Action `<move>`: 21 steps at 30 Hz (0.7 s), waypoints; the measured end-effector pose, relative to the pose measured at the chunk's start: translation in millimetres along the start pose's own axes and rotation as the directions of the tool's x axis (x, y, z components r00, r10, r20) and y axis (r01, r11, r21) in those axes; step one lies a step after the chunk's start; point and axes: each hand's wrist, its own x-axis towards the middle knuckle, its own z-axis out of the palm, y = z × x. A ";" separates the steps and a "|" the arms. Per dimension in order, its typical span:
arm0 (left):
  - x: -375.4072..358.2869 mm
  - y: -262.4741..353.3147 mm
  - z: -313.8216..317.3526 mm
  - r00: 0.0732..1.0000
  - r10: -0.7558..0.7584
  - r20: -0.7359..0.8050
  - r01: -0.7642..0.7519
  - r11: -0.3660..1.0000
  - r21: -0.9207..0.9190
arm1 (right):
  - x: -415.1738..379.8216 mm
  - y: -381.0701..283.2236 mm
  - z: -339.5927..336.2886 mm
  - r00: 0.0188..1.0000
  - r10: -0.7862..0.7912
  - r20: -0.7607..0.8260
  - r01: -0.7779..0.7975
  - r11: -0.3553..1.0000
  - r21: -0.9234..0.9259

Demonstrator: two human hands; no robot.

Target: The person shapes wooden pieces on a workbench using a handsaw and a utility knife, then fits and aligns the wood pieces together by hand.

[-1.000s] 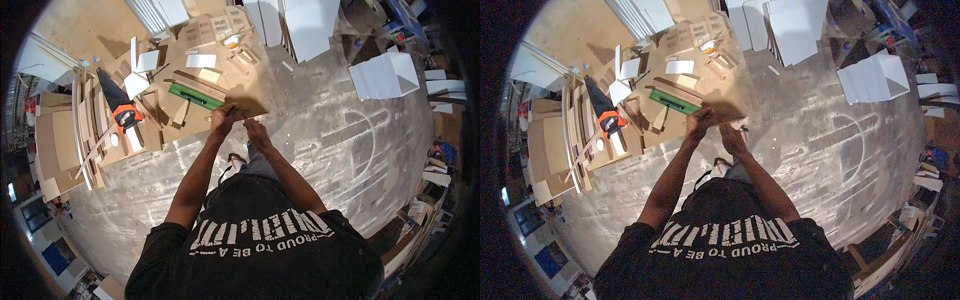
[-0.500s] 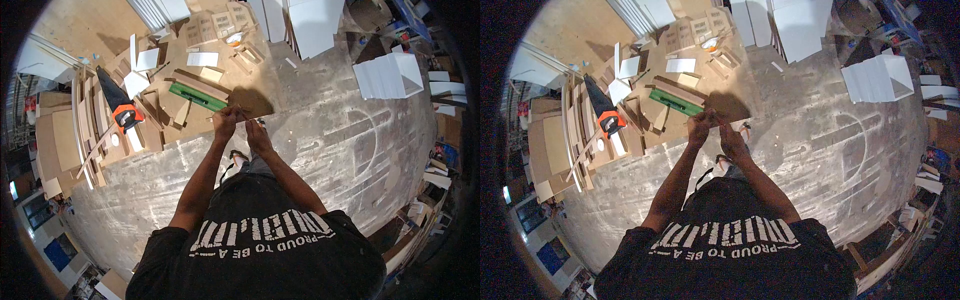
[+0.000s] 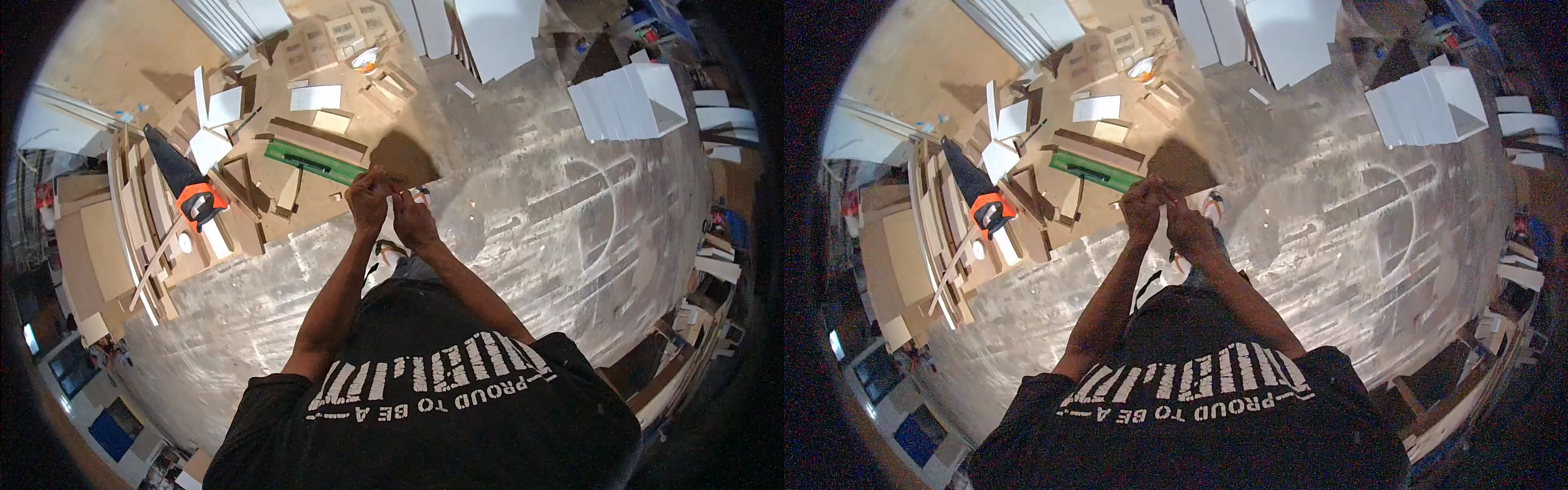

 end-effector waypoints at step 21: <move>-3.0 0.6 9.4 0.982 0.187 -0.027 -0.175 0.952 0.251 | 2.3 2.0 4.2 0.996 -0.036 0.078 0.051 0.978 -0.201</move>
